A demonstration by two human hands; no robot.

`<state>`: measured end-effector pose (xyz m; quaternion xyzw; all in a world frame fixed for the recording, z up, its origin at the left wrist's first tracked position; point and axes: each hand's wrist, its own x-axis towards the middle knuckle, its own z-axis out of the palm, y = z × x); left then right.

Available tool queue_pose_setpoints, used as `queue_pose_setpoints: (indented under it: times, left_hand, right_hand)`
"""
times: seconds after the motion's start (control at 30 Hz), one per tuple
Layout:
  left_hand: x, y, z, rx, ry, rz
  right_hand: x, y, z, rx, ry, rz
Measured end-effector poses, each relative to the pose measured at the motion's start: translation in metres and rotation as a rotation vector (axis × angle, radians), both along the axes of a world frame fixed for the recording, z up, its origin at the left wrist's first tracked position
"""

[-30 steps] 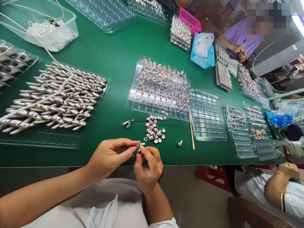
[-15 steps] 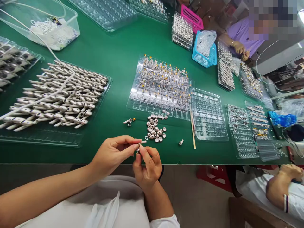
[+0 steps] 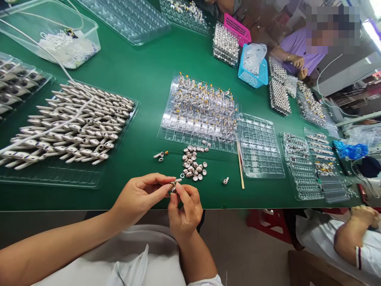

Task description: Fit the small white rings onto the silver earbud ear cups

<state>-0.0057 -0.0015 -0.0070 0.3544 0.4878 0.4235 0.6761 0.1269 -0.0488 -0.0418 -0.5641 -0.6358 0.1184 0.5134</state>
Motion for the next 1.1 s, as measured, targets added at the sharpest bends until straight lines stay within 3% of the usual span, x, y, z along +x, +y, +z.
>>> queue_pose_setpoints:
  times: [0.17, 0.47, 0.7, 0.87, 1.0, 1.1]
  left_hand:
    - [-0.002, 0.0, -0.004, 0.007, -0.019, 0.007]
    - [-0.004, -0.001, -0.007, 0.163, 0.15, 0.025]
    - [-0.007, -0.002, -0.008, 0.27, 0.23, -0.05]
    - [-0.012, 0.001, -0.006, 0.478, 0.357, -0.134]
    - [-0.014, 0.002, -0.009, 0.705, 0.45, -0.118]
    - [-0.016, 0.0, -0.012, 0.781, 0.494, -0.093]
  right_hand:
    - [-0.001, 0.001, 0.0, -0.054, 0.067, -0.003]
    - [-0.002, 0.008, 0.004, -0.063, 0.011, 0.029]
    - [0.0, 0.011, 0.011, -0.106, 0.051, 0.02]
    - [0.005, 0.013, 0.016, -0.21, 0.106, 0.018]
    - [0.008, 0.013, 0.016, -0.305, 0.208, 0.057]
    - [0.007, 0.013, 0.014, -0.33, 0.248, 0.054]
